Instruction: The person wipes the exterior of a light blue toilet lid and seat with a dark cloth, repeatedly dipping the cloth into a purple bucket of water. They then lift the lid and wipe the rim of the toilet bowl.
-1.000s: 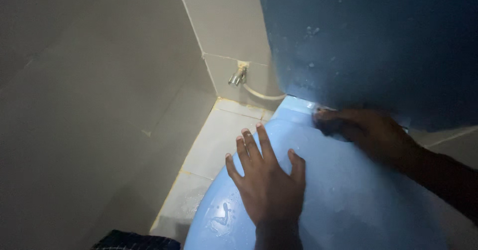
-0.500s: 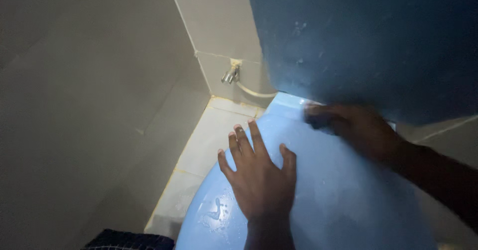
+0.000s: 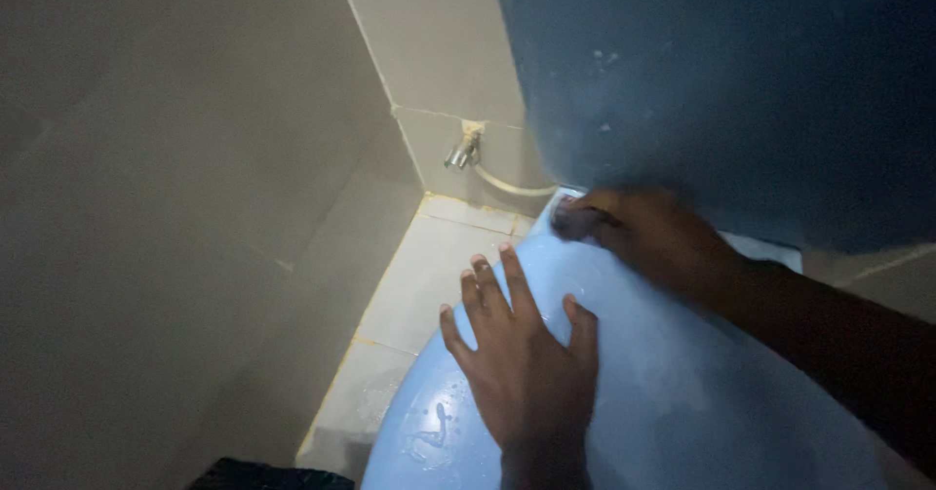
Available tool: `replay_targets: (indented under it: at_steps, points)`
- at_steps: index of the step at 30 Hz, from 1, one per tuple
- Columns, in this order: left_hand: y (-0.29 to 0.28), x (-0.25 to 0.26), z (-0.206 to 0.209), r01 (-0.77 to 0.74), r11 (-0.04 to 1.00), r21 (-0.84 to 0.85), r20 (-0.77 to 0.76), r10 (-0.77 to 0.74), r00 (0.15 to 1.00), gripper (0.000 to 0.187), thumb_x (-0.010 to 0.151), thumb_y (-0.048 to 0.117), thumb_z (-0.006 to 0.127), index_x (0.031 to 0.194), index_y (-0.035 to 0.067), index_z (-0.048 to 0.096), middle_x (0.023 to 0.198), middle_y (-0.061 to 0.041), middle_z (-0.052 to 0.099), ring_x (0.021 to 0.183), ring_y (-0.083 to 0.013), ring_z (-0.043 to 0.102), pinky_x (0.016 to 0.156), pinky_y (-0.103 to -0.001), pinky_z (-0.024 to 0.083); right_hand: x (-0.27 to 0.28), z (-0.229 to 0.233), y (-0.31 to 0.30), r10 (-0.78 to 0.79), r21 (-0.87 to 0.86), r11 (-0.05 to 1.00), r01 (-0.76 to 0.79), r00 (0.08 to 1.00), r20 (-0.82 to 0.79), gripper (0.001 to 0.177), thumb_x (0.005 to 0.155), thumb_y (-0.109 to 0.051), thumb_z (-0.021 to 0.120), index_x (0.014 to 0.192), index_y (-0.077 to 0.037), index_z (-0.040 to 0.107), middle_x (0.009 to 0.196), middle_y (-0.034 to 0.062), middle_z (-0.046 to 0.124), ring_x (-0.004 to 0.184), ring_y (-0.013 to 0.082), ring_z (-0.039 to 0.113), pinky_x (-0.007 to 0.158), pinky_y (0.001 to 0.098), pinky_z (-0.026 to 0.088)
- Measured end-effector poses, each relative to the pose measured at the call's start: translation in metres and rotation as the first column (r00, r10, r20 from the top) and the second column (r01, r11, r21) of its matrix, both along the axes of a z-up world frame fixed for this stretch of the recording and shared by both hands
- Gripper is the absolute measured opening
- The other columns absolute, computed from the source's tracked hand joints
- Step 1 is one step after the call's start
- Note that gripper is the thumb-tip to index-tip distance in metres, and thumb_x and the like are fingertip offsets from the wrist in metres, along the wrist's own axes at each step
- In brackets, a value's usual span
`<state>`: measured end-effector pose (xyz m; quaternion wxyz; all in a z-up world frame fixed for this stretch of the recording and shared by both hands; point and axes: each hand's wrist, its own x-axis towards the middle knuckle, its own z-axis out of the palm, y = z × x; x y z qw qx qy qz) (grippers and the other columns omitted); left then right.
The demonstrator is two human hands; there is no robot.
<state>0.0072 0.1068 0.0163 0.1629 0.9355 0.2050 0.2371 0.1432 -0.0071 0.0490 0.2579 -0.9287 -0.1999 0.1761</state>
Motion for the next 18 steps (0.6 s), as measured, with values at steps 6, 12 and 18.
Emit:
replay_targets:
  at_steps: [6, 12, 18]
  points:
    - [0.001, 0.0, 0.001, -0.003, 1.0, -0.019, -0.006, 0.003, 1.0, 0.075, 0.084, 0.041, 0.061, 0.145, 0.0, 0.047, 0.147, -0.028, 0.049, 0.142, -0.0376, 0.04, 0.115, -0.06, 0.023, -0.021, 0.017, -0.044, 0.052, -0.289, 0.956, 0.054, 0.936, 0.348, 0.028, 0.091, -0.032, 0.066, 0.113, -0.017, 0.072, 0.104, 0.0078, 0.067, 0.093, 0.0221, 0.067, 0.085, 0.0405, 0.056]
    - [-0.001, -0.002, 0.0, -0.004, 0.999, -0.031, 0.019, 0.005, 1.0, 0.075, 0.083, 0.04, 0.061, 0.146, 0.0, 0.047, 0.147, -0.028, 0.05, 0.142, -0.038, 0.042, 0.115, -0.06, 0.024, -0.021, 0.014, -0.036, 0.043, -0.17, 0.985, 0.018, 0.934, 0.354, 0.016, 0.085, -0.025, 0.074, 0.099, -0.017, 0.077, 0.102, 0.0058, 0.069, 0.098, 0.0239, 0.068, 0.09, 0.0419, 0.054]
    - [0.002, -0.001, -0.003, -0.007, 1.0, -0.023, -0.026, 0.007, 1.0, 0.077, 0.082, 0.043, 0.062, 0.144, -0.001, 0.046, 0.145, -0.03, 0.048, 0.143, -0.0399, 0.041, 0.115, -0.062, 0.022, -0.007, -0.007, -0.018, 0.021, -0.155, 0.988, 0.02, 0.965, 0.261, 0.025, 0.1, -0.03, 0.062, 0.114, -0.013, 0.072, 0.107, 0.009, 0.074, 0.099, 0.0225, 0.072, 0.094, 0.041, 0.055]
